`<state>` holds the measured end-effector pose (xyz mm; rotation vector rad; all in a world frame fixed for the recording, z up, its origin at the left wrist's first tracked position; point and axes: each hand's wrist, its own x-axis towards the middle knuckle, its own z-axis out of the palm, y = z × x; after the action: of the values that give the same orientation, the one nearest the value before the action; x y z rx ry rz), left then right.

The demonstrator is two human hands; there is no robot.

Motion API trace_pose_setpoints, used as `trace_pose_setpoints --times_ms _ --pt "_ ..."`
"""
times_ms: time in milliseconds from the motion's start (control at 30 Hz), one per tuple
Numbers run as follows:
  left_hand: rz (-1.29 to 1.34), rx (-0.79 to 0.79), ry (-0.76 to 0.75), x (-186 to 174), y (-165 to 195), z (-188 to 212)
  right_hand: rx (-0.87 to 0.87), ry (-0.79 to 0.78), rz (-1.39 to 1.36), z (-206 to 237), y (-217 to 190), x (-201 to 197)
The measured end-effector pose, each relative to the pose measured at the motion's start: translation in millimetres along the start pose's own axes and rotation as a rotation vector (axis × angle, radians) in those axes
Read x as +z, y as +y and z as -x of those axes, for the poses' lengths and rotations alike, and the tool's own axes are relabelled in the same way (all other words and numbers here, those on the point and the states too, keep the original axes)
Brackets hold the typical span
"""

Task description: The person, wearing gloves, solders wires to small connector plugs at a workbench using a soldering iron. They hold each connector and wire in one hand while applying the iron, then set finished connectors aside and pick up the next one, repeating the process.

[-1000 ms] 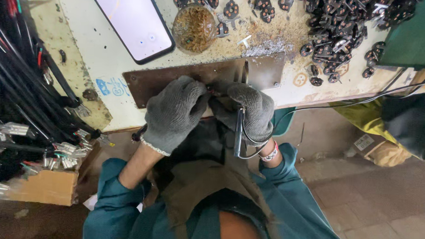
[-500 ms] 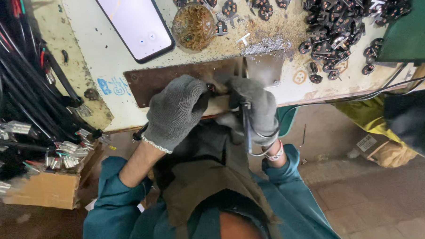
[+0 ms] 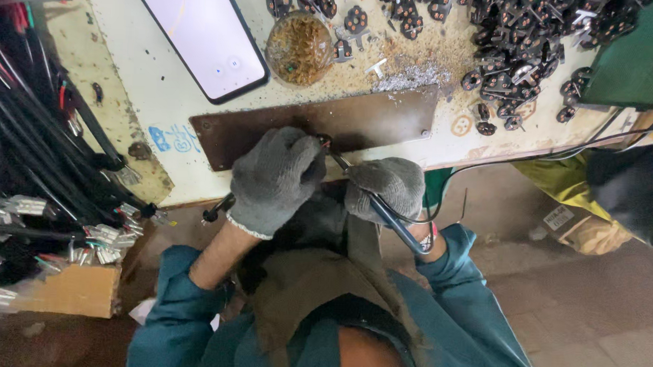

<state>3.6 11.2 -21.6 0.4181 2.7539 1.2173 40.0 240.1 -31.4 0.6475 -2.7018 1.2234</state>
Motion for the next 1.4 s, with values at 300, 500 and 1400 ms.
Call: trace_pose_setpoints --times_ms 300,500,1400 --pt "0.022 0.010 0.014 -4.0 1.1 -6.0 0.317 -0.102 -0.044 32.1 8.6 10.8" --pt "-0.009 -0.004 -0.034 0.7 -3.5 -4.1 0.202 -0.053 0.099 26.8 7.8 13.3" --pt "-0.036 -0.005 -0.024 -1.0 -2.2 -3.7 0.061 -0.277 0.115 7.8 1.8 -1.5"
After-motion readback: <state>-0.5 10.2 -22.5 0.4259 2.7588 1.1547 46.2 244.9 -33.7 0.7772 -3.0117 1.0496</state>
